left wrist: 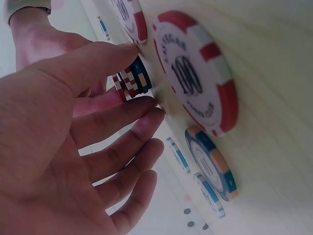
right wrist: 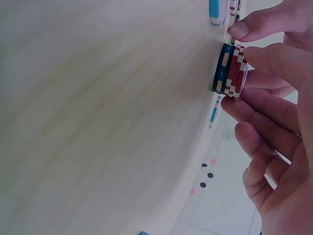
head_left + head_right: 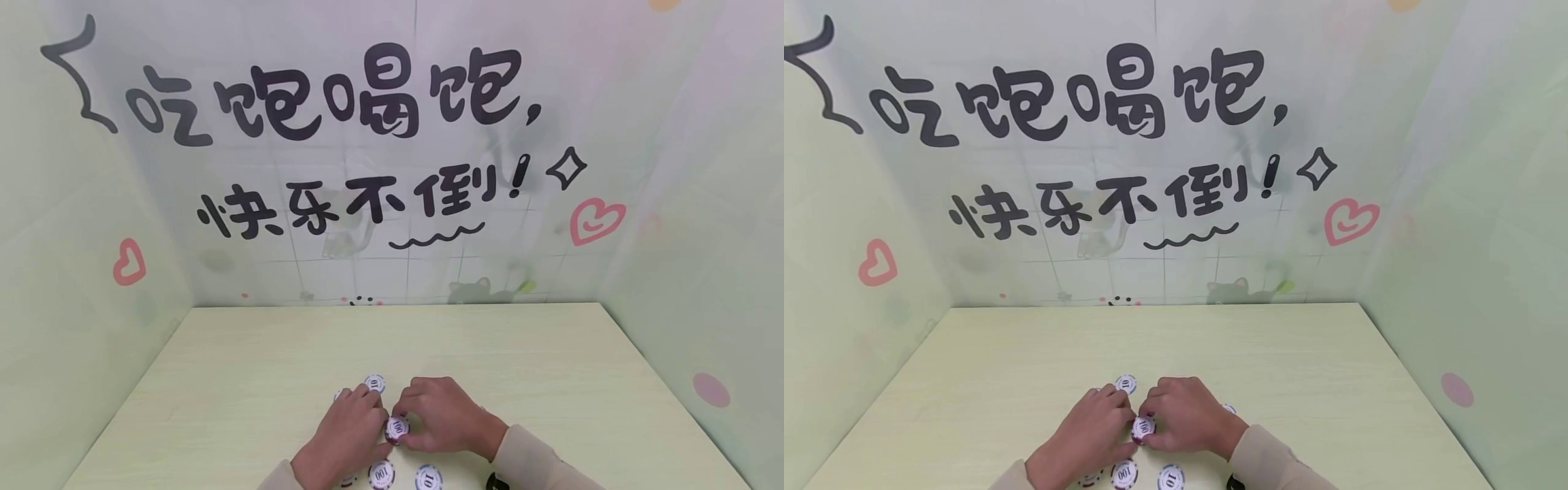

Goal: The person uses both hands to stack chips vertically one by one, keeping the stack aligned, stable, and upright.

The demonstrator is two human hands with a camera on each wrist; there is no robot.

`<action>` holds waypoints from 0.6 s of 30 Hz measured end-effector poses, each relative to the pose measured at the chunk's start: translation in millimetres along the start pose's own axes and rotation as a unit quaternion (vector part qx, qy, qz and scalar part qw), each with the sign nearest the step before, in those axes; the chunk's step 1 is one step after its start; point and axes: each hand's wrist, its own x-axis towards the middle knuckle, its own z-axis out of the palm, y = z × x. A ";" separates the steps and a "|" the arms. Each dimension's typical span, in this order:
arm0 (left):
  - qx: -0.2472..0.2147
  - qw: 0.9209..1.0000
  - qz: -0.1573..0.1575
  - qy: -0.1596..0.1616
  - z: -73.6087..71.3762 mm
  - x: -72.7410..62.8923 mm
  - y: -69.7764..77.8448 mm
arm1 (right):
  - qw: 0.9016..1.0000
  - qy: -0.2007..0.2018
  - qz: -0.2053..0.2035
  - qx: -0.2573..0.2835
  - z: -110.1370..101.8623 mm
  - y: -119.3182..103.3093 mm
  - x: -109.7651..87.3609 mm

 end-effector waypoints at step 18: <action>0.004 1.000 -0.003 -0.013 -0.9 1.9 0.4 | 1.000 0.004 -0.008 -0.012 2.9 2.1 0.3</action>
